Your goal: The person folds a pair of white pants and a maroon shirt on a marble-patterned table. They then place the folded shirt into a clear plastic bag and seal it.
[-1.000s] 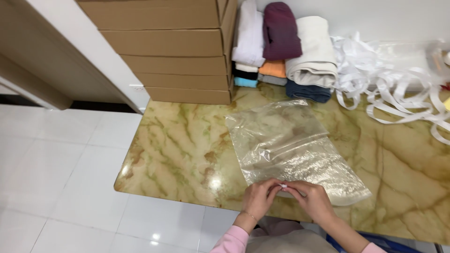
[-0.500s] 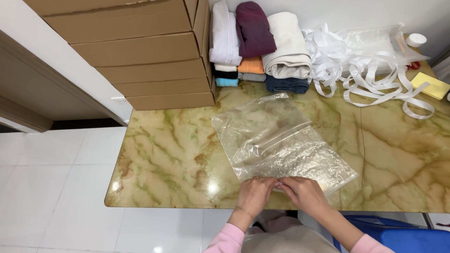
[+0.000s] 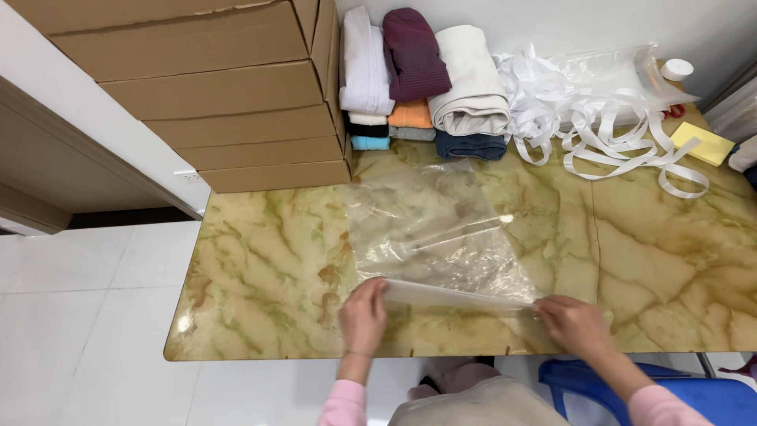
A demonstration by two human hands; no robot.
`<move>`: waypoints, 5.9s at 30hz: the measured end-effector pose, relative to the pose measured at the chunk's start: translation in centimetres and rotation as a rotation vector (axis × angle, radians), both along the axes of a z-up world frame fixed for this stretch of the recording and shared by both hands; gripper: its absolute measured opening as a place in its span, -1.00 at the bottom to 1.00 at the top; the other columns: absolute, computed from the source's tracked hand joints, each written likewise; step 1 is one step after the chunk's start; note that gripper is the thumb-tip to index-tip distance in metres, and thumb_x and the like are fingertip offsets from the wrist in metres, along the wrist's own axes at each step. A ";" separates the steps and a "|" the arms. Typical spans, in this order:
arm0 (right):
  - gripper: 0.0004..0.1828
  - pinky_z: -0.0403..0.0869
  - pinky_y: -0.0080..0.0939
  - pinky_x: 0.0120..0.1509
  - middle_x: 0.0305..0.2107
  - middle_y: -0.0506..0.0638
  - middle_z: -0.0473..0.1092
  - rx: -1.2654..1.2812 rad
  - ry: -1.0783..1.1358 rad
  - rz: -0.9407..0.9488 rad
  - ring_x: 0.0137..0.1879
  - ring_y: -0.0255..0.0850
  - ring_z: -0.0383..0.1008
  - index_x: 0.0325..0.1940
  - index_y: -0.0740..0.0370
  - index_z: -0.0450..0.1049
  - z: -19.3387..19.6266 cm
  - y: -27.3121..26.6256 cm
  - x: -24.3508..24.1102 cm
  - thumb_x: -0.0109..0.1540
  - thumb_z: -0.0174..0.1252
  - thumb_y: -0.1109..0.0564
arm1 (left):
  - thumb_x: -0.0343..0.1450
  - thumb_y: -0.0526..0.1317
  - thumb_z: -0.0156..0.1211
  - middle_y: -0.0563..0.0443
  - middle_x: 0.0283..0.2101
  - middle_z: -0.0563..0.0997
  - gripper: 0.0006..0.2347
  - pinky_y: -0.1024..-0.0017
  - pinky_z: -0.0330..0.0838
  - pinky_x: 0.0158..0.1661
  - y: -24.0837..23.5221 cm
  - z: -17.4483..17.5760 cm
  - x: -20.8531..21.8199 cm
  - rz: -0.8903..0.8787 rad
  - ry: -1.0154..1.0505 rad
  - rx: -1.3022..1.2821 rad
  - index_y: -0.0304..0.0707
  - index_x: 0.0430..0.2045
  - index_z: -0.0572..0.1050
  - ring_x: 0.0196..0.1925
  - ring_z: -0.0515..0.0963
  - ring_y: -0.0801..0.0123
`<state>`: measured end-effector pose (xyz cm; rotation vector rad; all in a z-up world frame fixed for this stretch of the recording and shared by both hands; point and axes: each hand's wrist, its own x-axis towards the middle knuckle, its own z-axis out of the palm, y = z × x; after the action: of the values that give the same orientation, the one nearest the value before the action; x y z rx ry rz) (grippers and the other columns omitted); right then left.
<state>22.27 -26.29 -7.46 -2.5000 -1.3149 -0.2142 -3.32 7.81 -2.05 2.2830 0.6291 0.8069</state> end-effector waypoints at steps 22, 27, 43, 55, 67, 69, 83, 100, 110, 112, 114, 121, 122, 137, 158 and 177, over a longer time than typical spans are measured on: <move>-0.18 0.08 0.15 0.62 0.57 0.04 -0.03 -0.167 0.391 0.048 0.64 0.04 -0.03 0.59 -0.10 0.10 2.3 17.3 5.7 0.29 0.16 -0.24 | 0.57 0.26 -0.34 -0.21 0.60 -0.54 -0.33 -0.17 -0.38 0.48 0.3 -2.0 5.0 -0.020 1.009 -0.011 0.11 0.57 -0.28 0.64 -0.41 -0.02; -0.19 0.10 0.39 0.54 0.62 0.00 -0.21 -0.223 0.115 0.107 0.71 0.06 -0.28 0.62 -0.17 0.03 -2.2 21.1 7.0 0.32 0.03 -0.33 | 0.59 0.25 -0.53 -0.13 0.60 -0.65 -0.35 -0.22 -0.50 0.50 2.9 -2.8 8.0 -0.055 1.176 -0.093 0.16 0.58 -0.42 0.66 -0.56 0.08; -0.06 0.28 0.26 0.43 0.25 0.38 0.16 0.260 0.741 -0.699 0.34 0.21 0.19 0.61 0.26 0.04 6.8 23.9 14.4 0.27 0.09 -0.24 | 0.52 0.32 -0.54 -0.20 0.67 -0.39 -0.35 -0.19 -0.39 0.42 7.7 -9.0 12.2 0.177 0.512 0.847 0.13 0.52 -0.19 0.64 -0.31 0.07; -0.78 0.44 -0.12 0.28 -0.02 0.05 0.52 0.449 0.993 -0.130 0.18 -0.10 0.46 -0.07 0.14 0.72 6.6 21.1 14.8 0.24 0.27 0.28 | 0.48 0.34 -0.51 -0.27 0.62 -0.42 -0.33 -0.26 -0.58 0.45 -2.2 -7.0 8.1 -0.109 0.489 0.711 0.13 0.49 -0.20 0.66 -0.48 -0.09; -0.55 0.26 0.13 0.40 0.15 0.23 0.28 0.596 0.197 -0.101 0.31 0.10 0.25 0.34 0.27 0.43 16.6 30.3 14.5 0.35 0.18 0.16 | 0.43 0.29 -0.01 -0.27 0.65 -0.30 -0.31 -0.28 -0.46 0.39 -1.6 -8.9 10.9 -0.177 0.450 0.524 0.12 0.47 0.16 0.63 -0.30 -0.10; -0.59 0.30 0.14 0.37 0.12 0.20 0.37 0.574 0.189 0.034 0.30 0.09 0.32 0.28 0.23 0.49 17.2 34.7 14.2 0.34 0.18 0.15 | 0.35 0.32 0.17 -0.24 0.67 -0.20 -0.24 -0.24 -0.38 0.42 -2.2 -10.2 10.4 -0.105 0.382 0.593 0.15 0.47 0.22 0.65 -0.20 -0.07; 0.21 -0.37 0.78 0.46 0.55 0.33 -0.13 0.126 0.152 0.183 0.65 0.34 -0.33 0.63 -0.10 0.01 23.1 51.9 14.9 0.04 0.16 -0.64 | 0.50 0.25 0.26 0.49 0.09 0.74 -0.64 -0.06 0.29 0.13 -3.0 -20.1 15.9 0.432 0.004 0.501 0.18 0.03 0.66 0.11 0.69 0.52; -0.13 0.56 0.31 -0.16 0.31 -0.04 0.42 0.238 -0.175 0.148 0.36 0.21 0.25 0.42 -0.16 0.40 19.8 45.7 27.7 -0.03 0.34 0.09 | 0.48 -0.02 0.24 0.09 0.23 0.63 -0.86 -0.18 0.43 0.06 -3.4 -15.9 15.1 0.356 0.031 0.532 0.41 -0.12 0.64 0.16 0.65 0.18; -0.36 0.40 0.03 0.40 0.21 0.25 0.49 0.727 -0.089 0.313 0.26 0.12 0.51 0.39 0.36 0.46 32.4 36.2 26.0 0.20 0.34 0.30 | 0.48 0.33 -0.40 -0.17 0.53 0.19 -0.25 0.17 0.14 0.46 5.2 13.0 21.8 -0.429 -0.048 -1.373 -0.11 0.53 -0.08 0.51 0.26 0.07; -0.33 0.36 0.10 0.47 0.24 0.29 0.49 0.657 -0.174 0.326 0.32 0.22 0.48 0.38 0.37 0.48 32.1 31.8 23.4 0.14 0.31 0.32 | 0.44 0.41 -0.16 -0.25 0.51 0.23 -0.15 0.08 0.24 0.39 6.5 10.2 27.4 -0.517 -0.327 -1.552 -0.15 0.53 -0.09 0.48 0.32 0.00; -0.30 0.33 0.16 0.54 0.28 0.32 0.49 0.584 -0.258 0.329 0.39 0.31 0.45 0.36 0.38 0.49 30.5 27.6 20.0 0.09 0.29 0.33 | 0.39 0.48 0.08 -0.32 0.49 0.26 -0.03 -0.02 0.33 0.33 7.1 11.2 30.2 -0.606 -0.608 -1.724 -0.19 0.54 -0.09 0.45 0.37 -0.08; -0.17 0.18 0.50 0.56 0.48 0.12 0.19 0.266 -0.192 0.559 0.64 0.30 0.04 0.35 -0.22 0.42 20.7 15.7 3.1 -0.02 0.45 -0.02 | 0.22 -0.14 0.41 -0.12 0.06 0.72 -0.44 0.41 0.61 -0.01 1.8 18.3 21.3 -0.014 -0.370 -1.673 -0.22 0.18 0.54 -0.05 0.70 0.25; -0.18 0.00 0.47 0.59 0.55 0.08 0.10 0.228 -0.014 0.594 0.71 0.20 -0.08 0.42 -0.20 0.40 19.9 13.9 0.7 0.08 0.49 -0.16 | 0.21 -0.22 0.41 -0.14 0.01 0.74 -0.46 0.39 0.63 -0.05 0.7 16.6 19.5 0.065 -0.306 -1.645 -0.23 0.15 0.57 -0.09 0.71 0.23; -0.60 0.50 0.06 0.10 -0.09 0.21 0.54 0.921 1.825 -0.785 -0.06 0.04 0.53 0.11 0.26 0.53 1.4 -0.5 -6.7 0.29 0.17 -0.02 | 0.39 0.34 -0.11 -0.05 0.35 0.34 -0.44 0.07 0.38 0.24 -7.5 10.4 7.1 -0.467 0.539 -0.664 0.14 0.14 0.50 0.32 0.44 0.12; -0.65 0.52 -0.06 -0.06 -0.20 0.19 0.59 1.074 1.806 -1.084 -0.17 0.00 0.57 0.00 0.21 0.61 0.6 1.6 -13.3 0.22 0.28 -0.02 | 0.53 -0.12 0.12 -0.08 -0.16 0.59 -0.79 0.05 0.51 -0.42 1.2 -7.3 6.3 -0.994 0.534 0.480 -0.25 -0.28 0.61 -0.16 0.59 0.00; -0.47 0.10 -0.14 0.64 0.46 -0.07 0.35 0.851 1.548 -0.861 0.58 -0.17 0.22 0.26 0.05 0.64 -0.3 14.9 -13.1 0.21 0.10 0.09 | 0.58 -0.15 0.18 -0.05 -0.32 0.66 -0.89 0.14 0.48 -0.40 1.0 5.4 5.2 -1.232 0.222 -0.005 -0.14 -0.27 0.48 -0.36 0.67 0.11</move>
<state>9.18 -11.39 -7.73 -1.4512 0.4298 0.6945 1.90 8.84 3.33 2.1939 -0.6866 -0.0593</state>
